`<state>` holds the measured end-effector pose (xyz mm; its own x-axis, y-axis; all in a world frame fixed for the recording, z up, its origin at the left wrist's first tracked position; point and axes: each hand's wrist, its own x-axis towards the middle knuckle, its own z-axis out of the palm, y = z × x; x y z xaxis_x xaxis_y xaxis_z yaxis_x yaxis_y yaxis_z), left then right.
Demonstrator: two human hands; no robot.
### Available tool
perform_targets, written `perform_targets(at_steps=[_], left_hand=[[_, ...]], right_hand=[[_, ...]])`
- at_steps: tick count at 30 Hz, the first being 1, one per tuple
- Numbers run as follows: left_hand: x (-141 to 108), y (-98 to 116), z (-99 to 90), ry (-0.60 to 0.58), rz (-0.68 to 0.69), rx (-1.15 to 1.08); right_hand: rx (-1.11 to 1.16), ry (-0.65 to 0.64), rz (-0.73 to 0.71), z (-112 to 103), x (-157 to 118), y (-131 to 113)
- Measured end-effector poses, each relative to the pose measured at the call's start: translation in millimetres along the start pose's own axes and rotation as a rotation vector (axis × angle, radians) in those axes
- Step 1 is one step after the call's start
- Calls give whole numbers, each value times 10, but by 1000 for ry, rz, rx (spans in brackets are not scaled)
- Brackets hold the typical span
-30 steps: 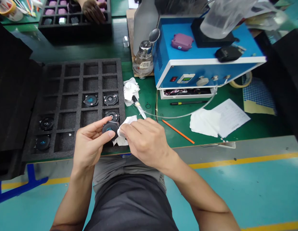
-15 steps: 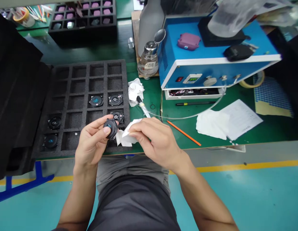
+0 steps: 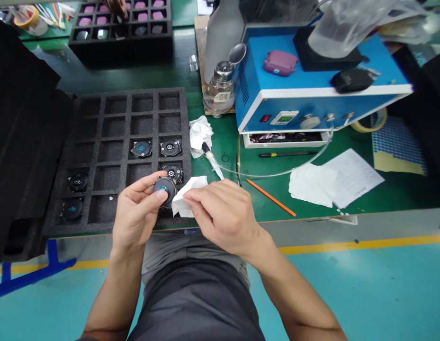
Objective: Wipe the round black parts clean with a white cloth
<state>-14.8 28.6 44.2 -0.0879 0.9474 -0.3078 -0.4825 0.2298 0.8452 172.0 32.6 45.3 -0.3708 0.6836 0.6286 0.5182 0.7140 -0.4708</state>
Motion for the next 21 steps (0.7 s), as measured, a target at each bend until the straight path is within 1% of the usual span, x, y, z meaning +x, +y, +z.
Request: perform_targets(at_steps=[5, 9, 15, 18, 21], left_hand=[[4, -8, 2, -4, 7, 4], [2, -26, 5, -8, 29, 24], [-9, -92, -4, 14, 122, 86], [-15, -128, -14, 22, 146, 103], [-15, -146, -13, 22, 165, 121]], right_hand=[[-48, -13, -19, -9, 3, 10], [-120, -29, -61, -13, 7, 7], [-209, -70, -141, 5, 8, -6], [-196, -82, -138, 21, -8, -10], [-196, -47, -93, 56, -20, -29]])
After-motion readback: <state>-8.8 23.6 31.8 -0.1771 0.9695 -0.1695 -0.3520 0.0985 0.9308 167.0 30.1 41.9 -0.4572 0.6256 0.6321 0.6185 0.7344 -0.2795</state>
